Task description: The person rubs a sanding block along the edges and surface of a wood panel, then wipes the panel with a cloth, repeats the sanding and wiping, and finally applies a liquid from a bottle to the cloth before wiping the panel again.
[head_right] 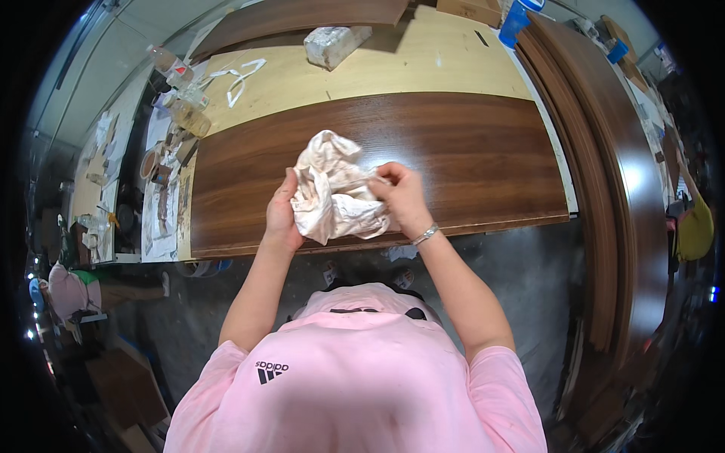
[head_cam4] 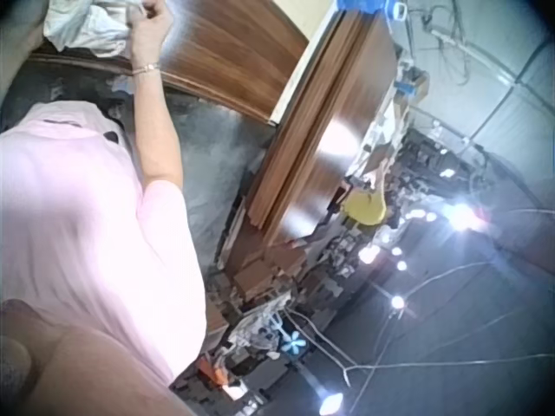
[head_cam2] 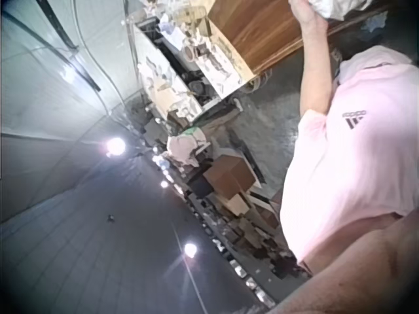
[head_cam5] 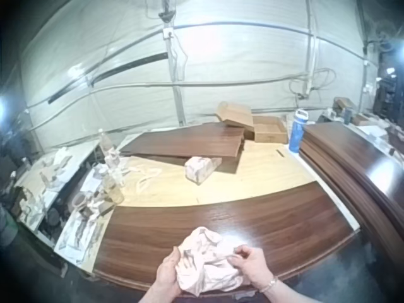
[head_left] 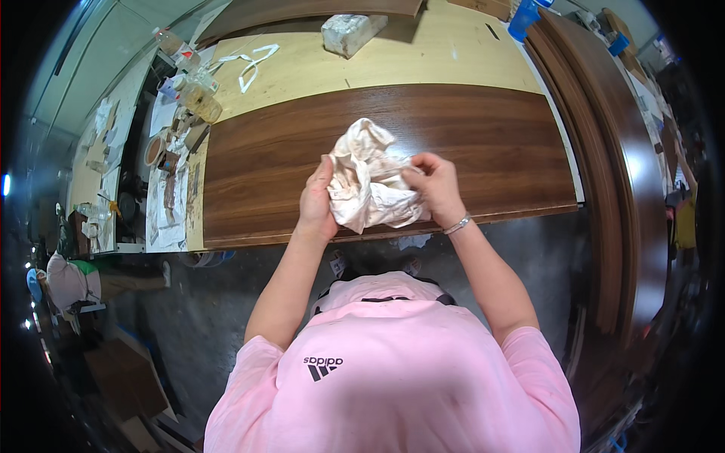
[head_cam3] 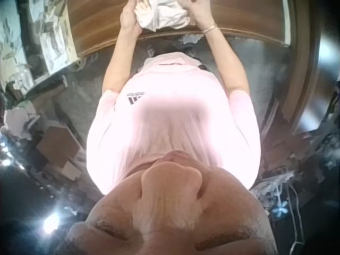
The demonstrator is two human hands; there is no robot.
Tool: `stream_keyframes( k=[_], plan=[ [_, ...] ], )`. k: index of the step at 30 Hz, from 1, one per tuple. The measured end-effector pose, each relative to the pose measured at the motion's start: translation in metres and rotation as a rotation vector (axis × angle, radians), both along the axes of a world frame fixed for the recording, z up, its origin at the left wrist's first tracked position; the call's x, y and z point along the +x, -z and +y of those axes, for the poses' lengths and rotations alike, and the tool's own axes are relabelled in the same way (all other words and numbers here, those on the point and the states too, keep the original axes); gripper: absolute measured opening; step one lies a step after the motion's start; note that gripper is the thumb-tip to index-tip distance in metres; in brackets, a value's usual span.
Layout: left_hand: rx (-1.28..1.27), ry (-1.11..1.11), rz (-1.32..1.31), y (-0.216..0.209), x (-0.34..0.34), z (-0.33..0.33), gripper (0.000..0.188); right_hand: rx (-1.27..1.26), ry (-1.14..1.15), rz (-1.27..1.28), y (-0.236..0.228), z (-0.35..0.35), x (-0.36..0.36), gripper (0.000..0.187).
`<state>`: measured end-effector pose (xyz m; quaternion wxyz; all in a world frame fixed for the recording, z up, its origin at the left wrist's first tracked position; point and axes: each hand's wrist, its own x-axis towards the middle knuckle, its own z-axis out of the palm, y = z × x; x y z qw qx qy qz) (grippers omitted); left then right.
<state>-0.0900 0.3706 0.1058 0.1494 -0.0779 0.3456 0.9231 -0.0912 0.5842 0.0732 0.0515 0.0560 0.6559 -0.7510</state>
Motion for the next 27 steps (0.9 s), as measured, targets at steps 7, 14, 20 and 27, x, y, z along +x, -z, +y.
stream_keyframes(
  k=[7,14,20,27],
  plan=[
    [-0.59,0.018,0.271,0.023,0.011,-0.033,0.059,-0.344,0.069,0.074,-0.03,0.022,-0.012,0.011],
    [-0.941,0.2,0.021,0.01,0.008,-0.028,0.013,-0.472,-0.021,0.094,-0.06,0.039,-0.019,0.012],
    [-0.413,-0.108,0.056,0.023,-0.012,-0.073,0.016,-0.46,0.152,0.143,-0.07,0.079,-0.027,0.008],
    [-0.941,-0.132,0.339,0.001,-0.02,-0.086,0.027,-0.392,0.255,0.216,-0.079,0.108,-0.03,0.004]
  ],
)
